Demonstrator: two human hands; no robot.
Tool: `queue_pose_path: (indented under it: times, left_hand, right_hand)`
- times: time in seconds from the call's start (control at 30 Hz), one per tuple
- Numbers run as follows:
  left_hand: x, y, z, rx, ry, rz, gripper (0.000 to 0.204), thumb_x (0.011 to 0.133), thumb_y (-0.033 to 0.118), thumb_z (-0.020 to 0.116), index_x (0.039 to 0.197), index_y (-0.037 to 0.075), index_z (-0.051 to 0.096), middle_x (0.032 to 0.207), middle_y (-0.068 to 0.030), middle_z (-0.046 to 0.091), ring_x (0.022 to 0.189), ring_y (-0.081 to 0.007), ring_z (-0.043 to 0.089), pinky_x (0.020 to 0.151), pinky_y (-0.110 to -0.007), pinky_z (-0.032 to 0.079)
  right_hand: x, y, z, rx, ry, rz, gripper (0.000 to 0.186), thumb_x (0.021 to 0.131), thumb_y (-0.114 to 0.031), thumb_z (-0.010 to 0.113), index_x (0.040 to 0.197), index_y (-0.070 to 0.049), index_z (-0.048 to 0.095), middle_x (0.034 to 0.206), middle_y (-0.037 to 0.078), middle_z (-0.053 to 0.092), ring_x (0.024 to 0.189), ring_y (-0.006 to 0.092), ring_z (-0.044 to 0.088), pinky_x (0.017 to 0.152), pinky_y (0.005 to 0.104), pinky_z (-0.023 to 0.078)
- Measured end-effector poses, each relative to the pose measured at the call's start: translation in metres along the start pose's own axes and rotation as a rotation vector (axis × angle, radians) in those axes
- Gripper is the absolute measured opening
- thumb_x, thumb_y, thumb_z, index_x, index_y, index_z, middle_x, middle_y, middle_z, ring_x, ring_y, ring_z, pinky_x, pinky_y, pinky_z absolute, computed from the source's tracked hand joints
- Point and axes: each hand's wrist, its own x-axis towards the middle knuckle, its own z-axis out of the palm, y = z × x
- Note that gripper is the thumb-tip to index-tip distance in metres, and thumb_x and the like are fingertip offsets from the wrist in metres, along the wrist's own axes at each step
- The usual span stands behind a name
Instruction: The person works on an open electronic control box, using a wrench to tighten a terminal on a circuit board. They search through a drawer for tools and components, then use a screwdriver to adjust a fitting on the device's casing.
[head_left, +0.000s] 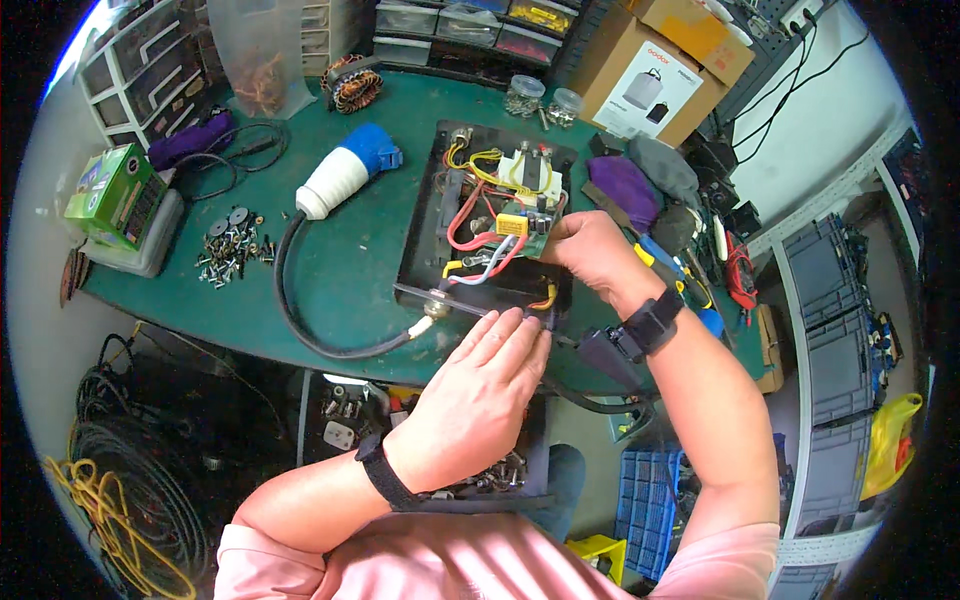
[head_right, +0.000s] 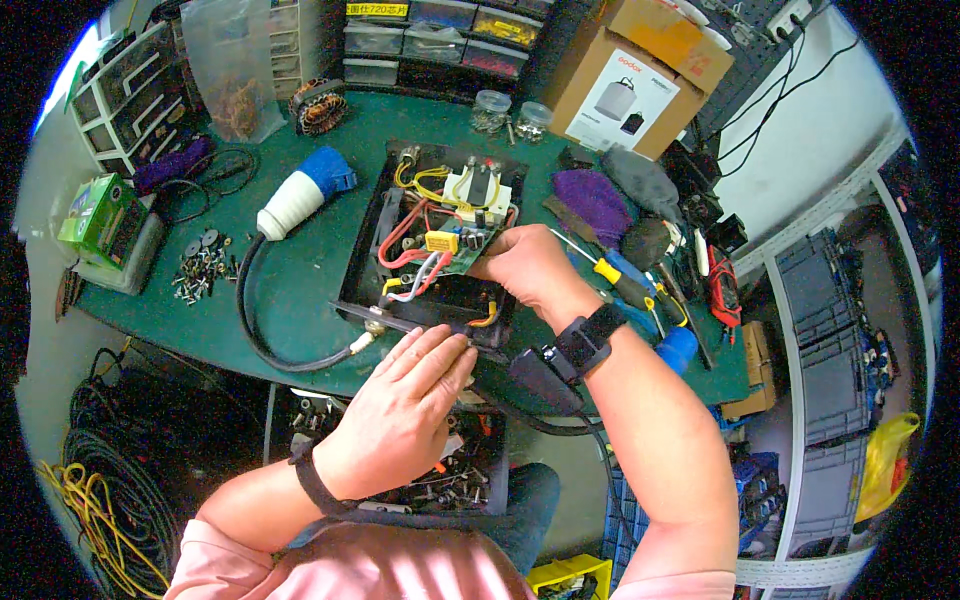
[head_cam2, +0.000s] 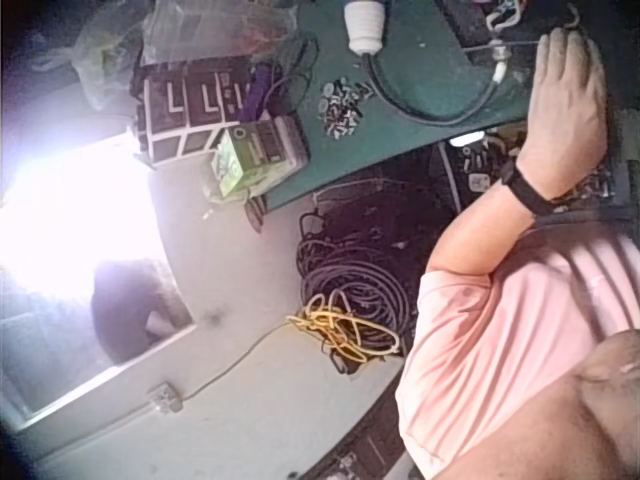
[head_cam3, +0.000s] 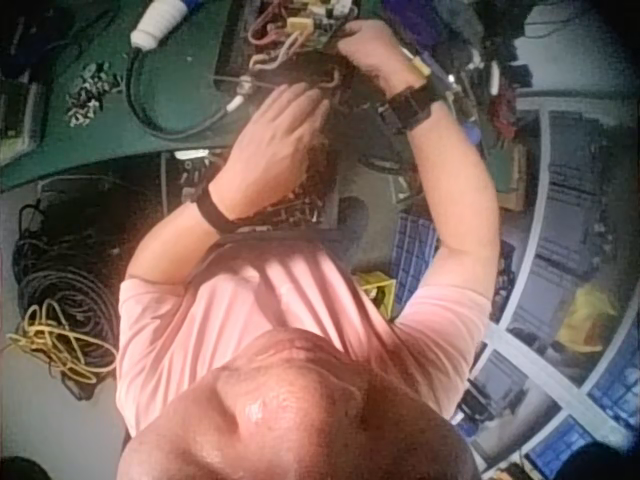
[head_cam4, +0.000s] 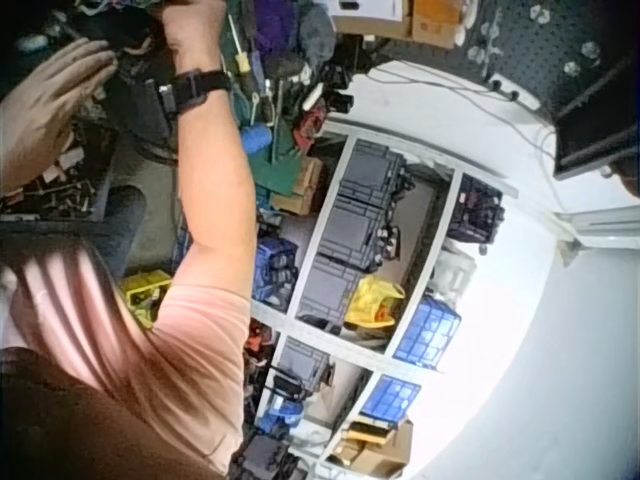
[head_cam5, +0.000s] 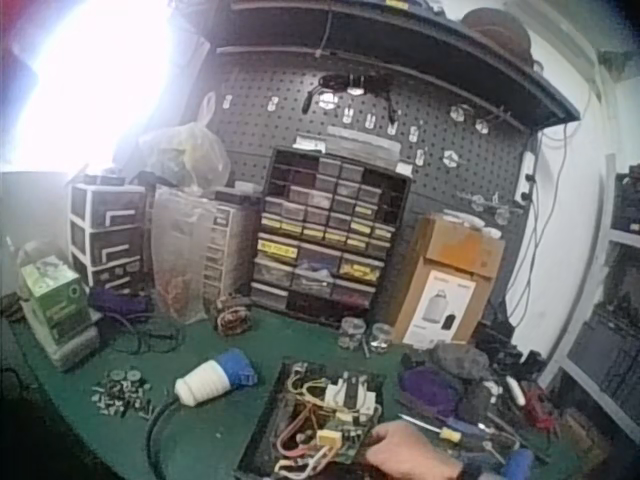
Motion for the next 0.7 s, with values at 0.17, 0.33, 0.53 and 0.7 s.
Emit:
queue_pose_path:
  times: [0.17, 0.33, 0.53, 0.7]
  left_hand:
    - [0.000, 0.001, -0.002, 0.027, -0.024, 0.006, 0.064, 0.066, 0.003, 0.065, 0.128, -0.007, 0.053, 0.133, -0.0216, 0.051, 0.130, -0.0387, 0.046, 0.113, -0.051, 0.033]
    - [-0.001, 0.001, -0.002, 0.010, -0.045, -0.011, 0.072, 0.062, 0.007, 0.071, 0.130, -0.007, 0.051, 0.136, -0.0212, 0.049, 0.132, -0.0381, 0.044, 0.115, -0.051, 0.031]
    - [0.000, 0.002, -0.003, 0.035, -0.063, -0.005, 0.076, 0.060, 0.008, 0.072, 0.131, -0.008, 0.050, 0.136, -0.0213, 0.049, 0.133, -0.0381, 0.043, 0.115, -0.050, 0.030]
    - [-0.001, 0.004, -0.001, 0.040, -0.050, -0.012, 0.076, 0.060, 0.008, 0.071, 0.132, -0.008, 0.050, 0.137, -0.0214, 0.049, 0.133, -0.0383, 0.043, 0.116, -0.050, 0.030]
  right_hand:
    - [0.012, 0.001, -0.002, -0.070, 0.013, 0.017, 0.020, 0.072, -0.013, 0.081, 0.084, 0.001, 0.074, 0.079, 0.002, 0.069, 0.071, 0.0096, 0.059, 0.068, 0.0273, 0.047]
    - [0.023, -0.010, -0.008, -0.201, 0.000, 0.022, 0.034, 0.066, -0.021, 0.086, 0.088, 0.002, 0.074, 0.083, 0.006, 0.073, 0.071, 0.0136, 0.062, 0.068, 0.0313, 0.051]
    - [0.032, -0.034, -0.008, -0.497, 0.017, -0.058, 0.013, 0.067, -0.003, 0.072, 0.078, 0.003, 0.067, 0.066, 0.004, 0.059, 0.065, 0.0123, 0.051, 0.058, 0.0335, 0.043]
    - [0.056, -0.023, -0.011, -0.499, -0.028, -0.186, 0.028, 0.071, -0.014, 0.080, 0.089, 0.004, 0.069, 0.072, 0.003, 0.063, 0.067, 0.0118, 0.051, 0.059, 0.0317, 0.044]
